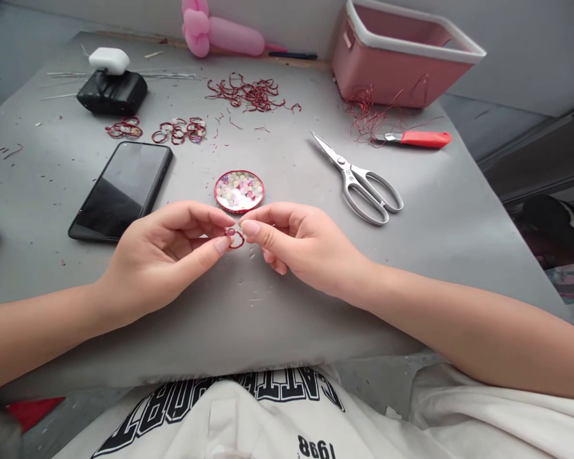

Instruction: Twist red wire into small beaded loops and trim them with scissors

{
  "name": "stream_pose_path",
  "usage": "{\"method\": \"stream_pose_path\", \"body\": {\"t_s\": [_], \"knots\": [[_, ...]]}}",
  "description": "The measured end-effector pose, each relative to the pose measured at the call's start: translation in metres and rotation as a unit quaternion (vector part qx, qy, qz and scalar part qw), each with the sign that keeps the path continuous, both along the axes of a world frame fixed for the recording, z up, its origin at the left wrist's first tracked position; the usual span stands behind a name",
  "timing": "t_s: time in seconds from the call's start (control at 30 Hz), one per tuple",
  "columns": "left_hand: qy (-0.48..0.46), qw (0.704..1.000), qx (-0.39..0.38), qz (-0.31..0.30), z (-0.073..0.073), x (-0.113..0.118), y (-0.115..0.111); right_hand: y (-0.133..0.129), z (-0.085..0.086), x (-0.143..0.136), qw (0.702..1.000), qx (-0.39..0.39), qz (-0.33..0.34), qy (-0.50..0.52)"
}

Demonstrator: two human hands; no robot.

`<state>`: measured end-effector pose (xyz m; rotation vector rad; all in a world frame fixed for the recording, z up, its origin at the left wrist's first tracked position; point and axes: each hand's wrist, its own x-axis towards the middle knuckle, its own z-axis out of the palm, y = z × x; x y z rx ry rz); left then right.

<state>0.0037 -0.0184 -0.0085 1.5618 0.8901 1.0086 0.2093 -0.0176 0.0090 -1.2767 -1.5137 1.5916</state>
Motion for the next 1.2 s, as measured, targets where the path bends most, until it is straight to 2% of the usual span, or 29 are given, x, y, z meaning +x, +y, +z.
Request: {"method": "stream_pose_path", "body": {"t_s": [0.07,0.2,0.57,0.73,0.93,1.2], "knots": [[-0.003,1.000,-0.011,0.020,0.000,0.000,0.001,0.000,0.001,0.000,0.998,0.055,-0.016,-0.014],[-0.005,1.000,0.001,0.018,-0.002,0.001,0.000,-0.003,0.004,-0.003,0.987,0.146,-0.025,-0.055],[0.031,0.999,0.015,-0.005,0.000,0.000,-0.002,-0.012,0.005,-0.004,0.946,0.281,0.017,-0.162],[0.038,0.999,0.024,-0.012,0.001,0.001,-0.003,-0.009,0.002,-0.005,0.937,0.295,0.031,-0.183],[0.056,0.998,0.011,-0.019,0.001,0.002,-0.003,-0.005,-0.005,-0.005,0.945,0.279,0.055,-0.162],[0.081,0.997,0.013,-0.008,0.001,0.000,-0.001,-0.008,-0.004,-0.007,0.949,0.262,0.028,-0.174]]}}
